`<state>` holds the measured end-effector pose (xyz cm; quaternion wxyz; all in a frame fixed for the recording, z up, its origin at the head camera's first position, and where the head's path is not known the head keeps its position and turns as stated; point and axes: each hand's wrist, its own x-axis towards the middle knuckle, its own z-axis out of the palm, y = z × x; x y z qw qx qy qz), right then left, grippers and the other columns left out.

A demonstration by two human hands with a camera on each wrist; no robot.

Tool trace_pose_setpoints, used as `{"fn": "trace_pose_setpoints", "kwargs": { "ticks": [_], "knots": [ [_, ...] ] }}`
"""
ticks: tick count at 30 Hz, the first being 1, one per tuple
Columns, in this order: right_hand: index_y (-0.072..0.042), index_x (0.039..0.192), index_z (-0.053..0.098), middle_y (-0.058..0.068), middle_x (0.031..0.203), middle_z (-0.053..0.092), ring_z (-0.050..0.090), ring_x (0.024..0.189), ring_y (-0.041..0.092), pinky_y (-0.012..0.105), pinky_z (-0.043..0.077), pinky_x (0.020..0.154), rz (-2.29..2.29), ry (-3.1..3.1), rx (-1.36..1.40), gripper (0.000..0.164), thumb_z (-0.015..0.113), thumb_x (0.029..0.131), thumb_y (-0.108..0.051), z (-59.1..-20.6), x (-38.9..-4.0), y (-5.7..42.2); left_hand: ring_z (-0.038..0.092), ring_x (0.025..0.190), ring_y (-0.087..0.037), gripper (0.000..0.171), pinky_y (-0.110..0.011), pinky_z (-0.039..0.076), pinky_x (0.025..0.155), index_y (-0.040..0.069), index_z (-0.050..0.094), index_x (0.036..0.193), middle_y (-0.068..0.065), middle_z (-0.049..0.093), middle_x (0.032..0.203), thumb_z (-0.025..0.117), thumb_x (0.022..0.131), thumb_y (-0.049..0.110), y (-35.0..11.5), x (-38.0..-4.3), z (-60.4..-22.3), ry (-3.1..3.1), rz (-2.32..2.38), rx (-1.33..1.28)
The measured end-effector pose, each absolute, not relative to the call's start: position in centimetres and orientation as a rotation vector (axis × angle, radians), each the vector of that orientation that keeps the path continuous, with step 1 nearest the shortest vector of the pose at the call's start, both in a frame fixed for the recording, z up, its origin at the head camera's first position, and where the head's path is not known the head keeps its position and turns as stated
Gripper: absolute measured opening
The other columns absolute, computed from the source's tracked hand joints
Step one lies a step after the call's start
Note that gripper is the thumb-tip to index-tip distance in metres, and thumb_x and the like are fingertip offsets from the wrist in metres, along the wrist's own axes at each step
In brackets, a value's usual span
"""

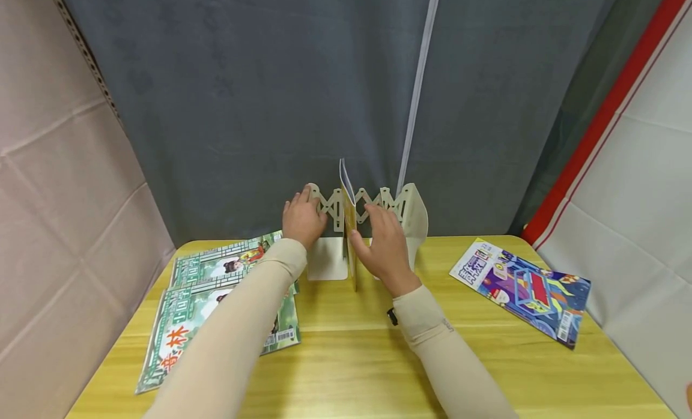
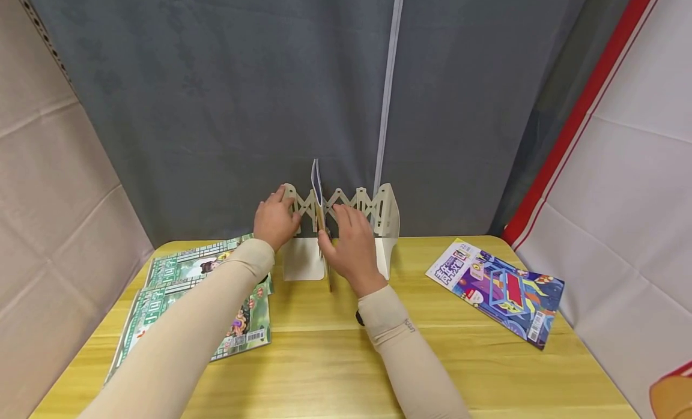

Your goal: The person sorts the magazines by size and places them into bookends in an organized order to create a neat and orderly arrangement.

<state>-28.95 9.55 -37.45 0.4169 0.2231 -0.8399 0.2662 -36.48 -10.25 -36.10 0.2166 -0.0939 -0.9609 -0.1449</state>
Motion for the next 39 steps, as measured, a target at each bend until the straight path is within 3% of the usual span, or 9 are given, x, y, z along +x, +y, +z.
{"fn": "trace_pose_setpoints", "kwargs": {
  "ticks": [7, 14, 26, 39],
  "knots": [
    [0.003, 0.129, 0.057, 0.021, 0.132, 0.056, 0.051, 0.123, 0.038, 0.049, 0.040, 0.105, 0.626, -2.207, 0.581, 0.051, 0.063, 0.089, -0.026, -38.5, -27.6, 11.6, 0.042, 0.136, -0.041, 0.040, -0.059, 0.030, 0.111, 0.008, 0.066, 0.131, -0.014, 0.037, 0.156, 0.060, 0.093, 0.022, -10.2, -36.4, -36.2, -2.666, -0.399, -0.255],
    [0.001, 0.127, 0.058, 0.023, 0.135, 0.052, 0.050, 0.124, 0.039, 0.053, 0.045, 0.099, 0.448, -2.300, 0.673, 0.045, 0.064, 0.090, -0.025, -38.7, -26.4, 14.2, 0.043, 0.135, -0.041, 0.041, -0.058, 0.031, 0.111, 0.008, 0.066, 0.130, -0.014, 0.038, 0.155, 0.059, 0.093, 0.022, -10.1, -36.3, -36.1, -2.653, -0.400, -0.250],
    [0.000, 0.121, 0.063, 0.023, 0.132, 0.055, 0.052, 0.121, 0.039, 0.055, 0.049, 0.090, 0.130, -2.447, 0.748, 0.044, 0.064, 0.090, -0.030, -41.6, -25.0, 17.4, 0.043, 0.136, -0.040, 0.041, -0.058, 0.030, 0.111, 0.008, 0.066, 0.130, -0.014, 0.038, 0.156, 0.057, 0.093, 0.023, -10.2, -36.5, -36.0, -2.663, -0.380, -0.261],
    [-0.002, 0.120, 0.061, 0.019, 0.126, 0.059, 0.053, 0.118, 0.037, 0.051, 0.050, 0.091, -0.053, -2.532, 0.819, 0.043, 0.061, 0.092, -0.033, -44.1, -24.9, 21.5, 0.042, 0.136, -0.040, 0.041, -0.058, 0.031, 0.111, 0.008, 0.067, 0.130, -0.014, 0.038, 0.156, 0.058, 0.093, 0.023, -10.4, -36.5, -36.1, -2.667, -0.378, -0.245]
  ]
}}
